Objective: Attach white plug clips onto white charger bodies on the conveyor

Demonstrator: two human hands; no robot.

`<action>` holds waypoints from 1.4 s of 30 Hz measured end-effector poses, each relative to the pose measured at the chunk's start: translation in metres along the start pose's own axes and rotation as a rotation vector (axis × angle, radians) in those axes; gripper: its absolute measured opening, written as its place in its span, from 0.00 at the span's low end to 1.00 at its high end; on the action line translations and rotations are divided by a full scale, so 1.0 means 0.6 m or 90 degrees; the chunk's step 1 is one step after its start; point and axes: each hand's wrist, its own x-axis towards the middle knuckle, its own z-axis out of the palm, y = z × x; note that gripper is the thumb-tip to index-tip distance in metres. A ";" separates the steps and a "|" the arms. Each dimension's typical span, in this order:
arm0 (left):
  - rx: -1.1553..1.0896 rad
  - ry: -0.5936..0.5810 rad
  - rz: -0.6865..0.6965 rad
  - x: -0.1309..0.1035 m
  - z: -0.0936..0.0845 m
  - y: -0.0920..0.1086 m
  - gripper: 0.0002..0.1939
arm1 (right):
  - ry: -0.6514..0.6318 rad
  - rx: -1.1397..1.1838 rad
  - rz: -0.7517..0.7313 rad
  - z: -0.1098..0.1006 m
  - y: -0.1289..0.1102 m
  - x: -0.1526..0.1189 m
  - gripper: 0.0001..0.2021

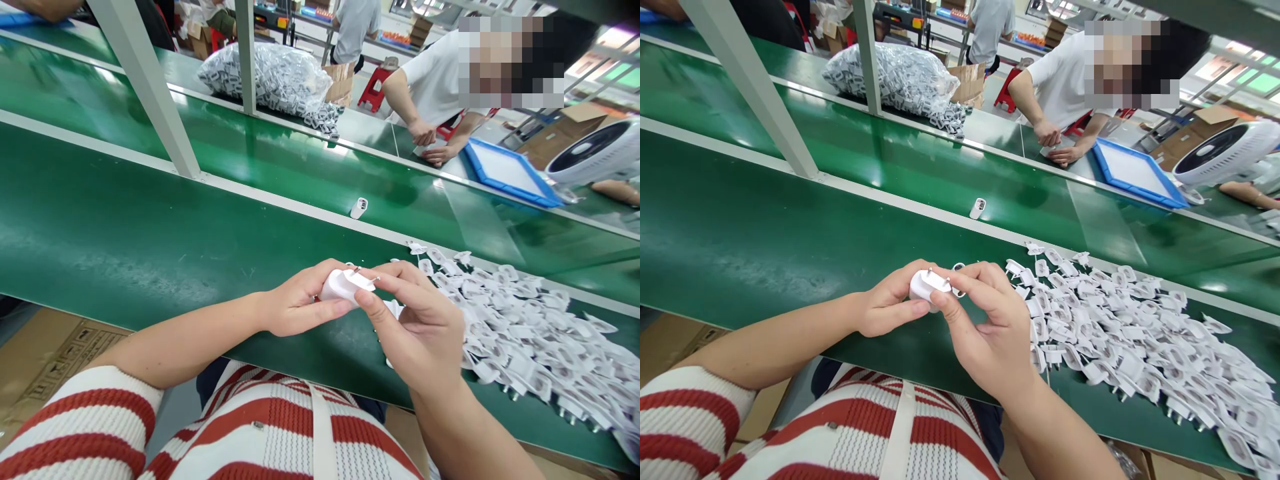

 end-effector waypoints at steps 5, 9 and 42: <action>0.131 -0.016 -0.058 0.001 -0.002 0.004 0.13 | 0.015 -0.024 0.054 -0.005 0.008 0.007 0.09; 0.156 -0.040 -0.094 0.002 -0.003 0.001 0.12 | 0.041 0.177 0.196 0.001 0.020 0.005 0.02; -0.036 0.123 -0.300 0.008 -0.019 -0.016 0.19 | 0.081 0.052 0.175 -0.095 0.039 0.097 0.10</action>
